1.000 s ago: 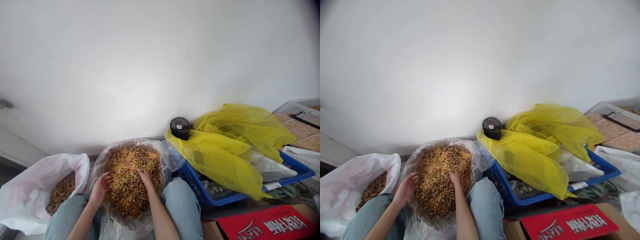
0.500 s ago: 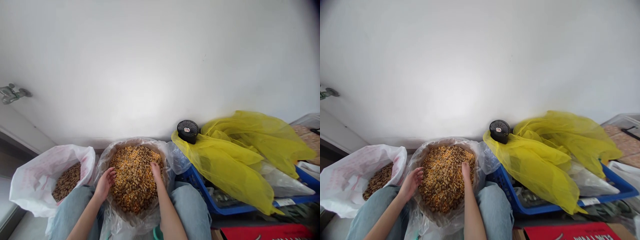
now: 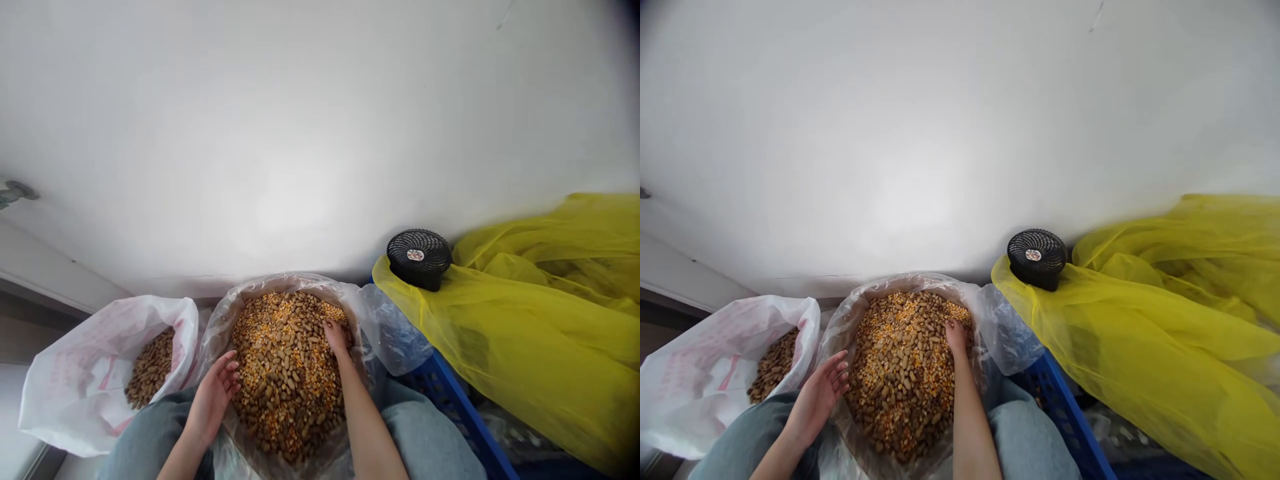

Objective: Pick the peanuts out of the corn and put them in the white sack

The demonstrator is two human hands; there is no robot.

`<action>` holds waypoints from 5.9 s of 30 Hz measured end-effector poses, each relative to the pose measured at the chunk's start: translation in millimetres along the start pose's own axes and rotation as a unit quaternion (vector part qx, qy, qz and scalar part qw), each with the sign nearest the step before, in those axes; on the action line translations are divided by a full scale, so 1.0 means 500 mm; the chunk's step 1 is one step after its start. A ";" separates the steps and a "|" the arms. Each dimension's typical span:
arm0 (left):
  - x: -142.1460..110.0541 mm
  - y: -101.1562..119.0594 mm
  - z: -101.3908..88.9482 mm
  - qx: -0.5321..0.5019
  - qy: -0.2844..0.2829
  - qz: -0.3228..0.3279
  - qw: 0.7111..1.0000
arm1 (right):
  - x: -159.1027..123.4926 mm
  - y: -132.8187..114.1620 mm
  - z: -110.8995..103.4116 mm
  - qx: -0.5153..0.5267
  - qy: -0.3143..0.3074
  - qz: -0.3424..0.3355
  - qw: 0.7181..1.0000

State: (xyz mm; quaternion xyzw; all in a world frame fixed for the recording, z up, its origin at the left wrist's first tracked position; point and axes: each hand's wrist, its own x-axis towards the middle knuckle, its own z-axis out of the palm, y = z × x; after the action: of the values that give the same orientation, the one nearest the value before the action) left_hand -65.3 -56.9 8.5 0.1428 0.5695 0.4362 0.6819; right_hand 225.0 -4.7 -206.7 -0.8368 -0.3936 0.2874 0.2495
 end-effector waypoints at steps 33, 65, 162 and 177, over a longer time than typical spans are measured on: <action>-0.022 0.016 -0.028 -0.062 -0.049 0.007 0.997 | -0.144 -0.197 -0.050 0.077 -0.374 -0.165 0.910; -0.020 0.019 -0.007 -0.091 -0.026 -0.095 0.991 | 0.064 -0.119 0.074 0.090 -0.210 -0.115 0.967; 0.012 -0.353 -0.101 0.232 -0.004 0.077 0.970 | -0.426 0.002 0.120 0.175 0.164 -0.051 0.969; 0.007 -0.348 -0.094 0.240 -0.011 0.062 0.969 | -0.415 0.005 0.124 0.211 0.160 -0.057 0.963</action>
State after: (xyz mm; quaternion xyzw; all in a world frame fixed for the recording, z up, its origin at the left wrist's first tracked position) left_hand -32.3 -169.1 -128.9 0.3423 0.6400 0.3259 0.6059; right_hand 75.4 -160.8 -193.6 -0.7764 -0.3262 0.2117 0.4960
